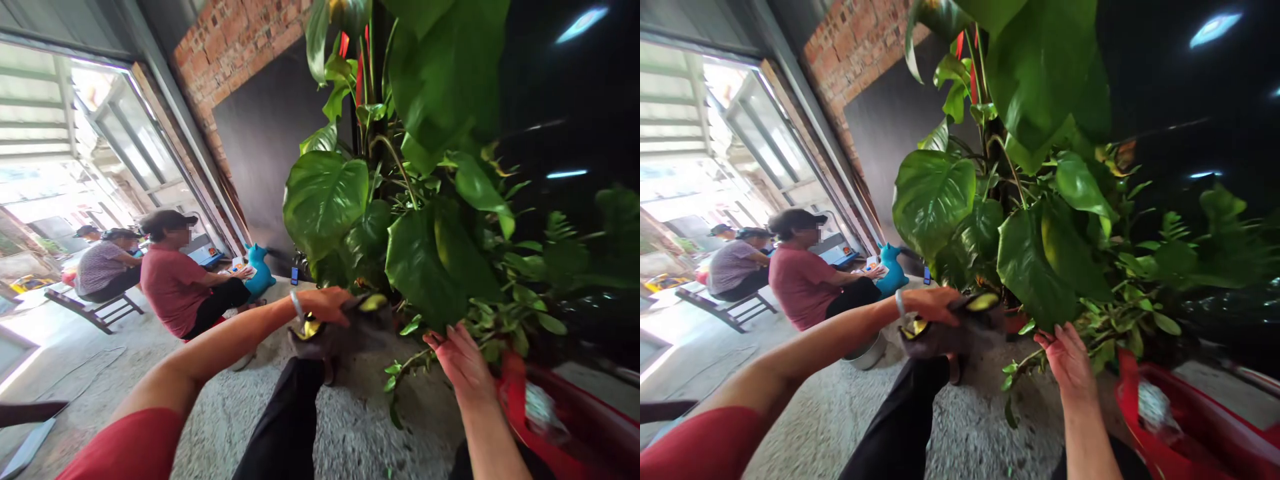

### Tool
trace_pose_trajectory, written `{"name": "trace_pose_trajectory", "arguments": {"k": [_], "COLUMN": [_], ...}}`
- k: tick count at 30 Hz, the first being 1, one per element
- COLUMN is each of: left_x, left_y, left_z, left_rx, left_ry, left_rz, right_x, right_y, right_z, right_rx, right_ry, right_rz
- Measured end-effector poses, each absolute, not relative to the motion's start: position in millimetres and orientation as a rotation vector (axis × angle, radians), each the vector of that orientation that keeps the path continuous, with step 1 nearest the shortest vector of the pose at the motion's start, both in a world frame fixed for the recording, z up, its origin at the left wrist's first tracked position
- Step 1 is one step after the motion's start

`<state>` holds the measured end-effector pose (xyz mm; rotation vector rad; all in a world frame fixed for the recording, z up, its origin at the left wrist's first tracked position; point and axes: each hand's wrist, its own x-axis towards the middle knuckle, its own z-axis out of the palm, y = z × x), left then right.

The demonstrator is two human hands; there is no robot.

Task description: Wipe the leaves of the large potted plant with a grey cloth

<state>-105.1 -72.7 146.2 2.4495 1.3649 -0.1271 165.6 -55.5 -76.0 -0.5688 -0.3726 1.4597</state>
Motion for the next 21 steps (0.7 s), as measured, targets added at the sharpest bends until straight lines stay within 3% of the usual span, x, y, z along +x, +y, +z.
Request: {"name": "trace_pose_trajectory", "arguments": {"k": [3,9,11,16,18,21], "left_x": [-103.4,-34.2,-23.4,-67.4,-95.4,-124.6], "left_y": [-96.5,-36.9,-23.5,-67.4,-88.9,-90.4], "left_z": [173.4,226.7,212.4,155.8,152.2,167.6], "left_rx": [2.426,2.477,2.546,2.588,2.55,2.518], "left_ry": [1.041,1.208,1.383,1.119,1.075,1.32], "left_rz": [-0.079,1.139,0.975,-0.12,-0.125,0.252], "right_x": [167.5,163.9,162.5,166.9,170.7,173.0], "right_y": [-54.0,-53.6,-53.8,-53.1,-53.1,-54.0], "right_z": [-77.4,-77.9,-78.2,-81.0,-82.9,-85.2], "right_rx": [-0.57,-0.562,-0.559,-0.543,-0.539,-0.55], "right_ry": [-0.389,-0.428,-0.429,-0.402,-0.397,-0.395], "right_rz": [1.469,1.481,1.48,1.47,1.474,1.497]}}
